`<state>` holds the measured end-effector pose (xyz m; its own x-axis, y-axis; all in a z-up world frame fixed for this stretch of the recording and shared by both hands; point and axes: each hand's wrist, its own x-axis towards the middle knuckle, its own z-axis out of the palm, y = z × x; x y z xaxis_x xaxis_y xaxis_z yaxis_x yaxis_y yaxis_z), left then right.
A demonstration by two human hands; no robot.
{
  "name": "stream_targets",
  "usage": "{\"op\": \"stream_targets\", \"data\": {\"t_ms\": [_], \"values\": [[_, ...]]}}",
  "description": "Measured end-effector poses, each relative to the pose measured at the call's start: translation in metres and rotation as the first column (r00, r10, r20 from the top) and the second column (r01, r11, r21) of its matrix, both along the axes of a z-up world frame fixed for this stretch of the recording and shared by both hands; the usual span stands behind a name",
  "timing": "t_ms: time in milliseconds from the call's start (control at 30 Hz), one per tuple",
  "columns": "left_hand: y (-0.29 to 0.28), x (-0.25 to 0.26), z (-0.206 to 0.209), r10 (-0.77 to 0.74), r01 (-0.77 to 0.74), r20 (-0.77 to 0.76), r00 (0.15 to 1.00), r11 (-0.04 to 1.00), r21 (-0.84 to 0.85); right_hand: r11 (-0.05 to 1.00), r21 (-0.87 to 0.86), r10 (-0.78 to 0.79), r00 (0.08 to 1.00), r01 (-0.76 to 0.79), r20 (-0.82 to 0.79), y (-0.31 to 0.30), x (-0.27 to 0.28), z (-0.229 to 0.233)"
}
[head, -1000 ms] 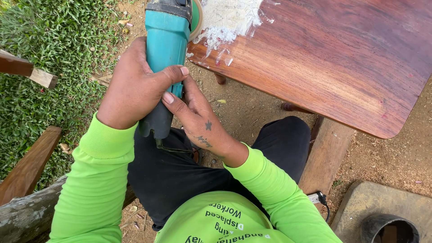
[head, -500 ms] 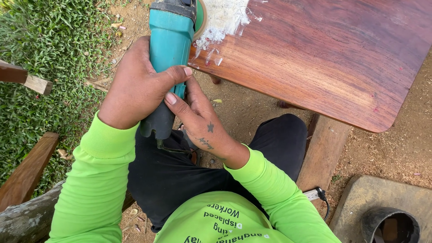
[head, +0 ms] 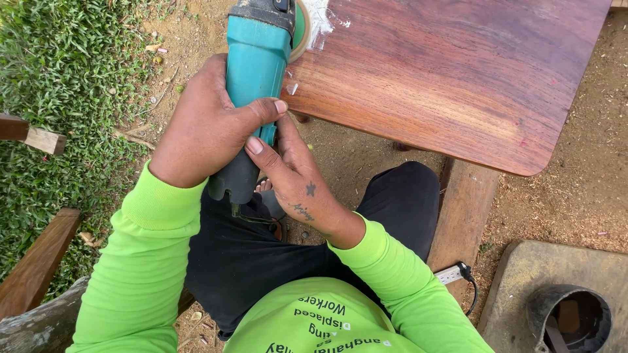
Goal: Sanding a wooden surface using a power sander.
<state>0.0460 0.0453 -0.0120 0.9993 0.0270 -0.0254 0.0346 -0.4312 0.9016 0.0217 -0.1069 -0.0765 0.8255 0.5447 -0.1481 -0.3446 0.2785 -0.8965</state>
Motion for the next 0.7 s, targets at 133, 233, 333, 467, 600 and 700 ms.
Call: {"op": "stream_targets", "data": {"t_ms": [133, 233, 333, 467, 600, 700], "values": [[-0.008, 0.004, 0.005, 0.026, -0.02, -0.061, 0.998, 0.995, 0.101, 0.998, 0.051, -0.025, 1.0, 0.025, 0.007, -0.005, -0.003, -0.001], [-0.01, 0.003, 0.005, -0.012, 0.015, -0.034, 0.999, 0.997, 0.071, 0.997, 0.063, -0.037, 0.999, 0.036, 0.012, -0.009, -0.005, 0.004], [-0.01, 0.002, 0.006, -0.048, 0.049, -0.027, 0.998, 0.997, 0.057, 0.998, 0.06, -0.03, 0.999, 0.029, 0.014, -0.01, -0.007, 0.005], [-0.003, -0.003, 0.004, -0.008, 0.008, -0.004, 1.0, 1.0, 0.011, 1.0, 0.029, -0.008, 1.0, 0.007, 0.03, -0.003, -0.005, 0.005], [0.011, -0.01, 0.009, 0.063, -0.061, -0.029, 0.998, 0.997, 0.046, 0.998, 0.042, 0.041, 0.996, -0.044, 0.074, 0.013, -0.003, -0.001], [0.019, -0.015, 0.014, 0.091, -0.091, -0.004, 0.996, 0.996, 0.003, 0.987, 0.137, 0.06, 0.989, -0.078, 0.132, 0.023, -0.003, -0.001]]}}
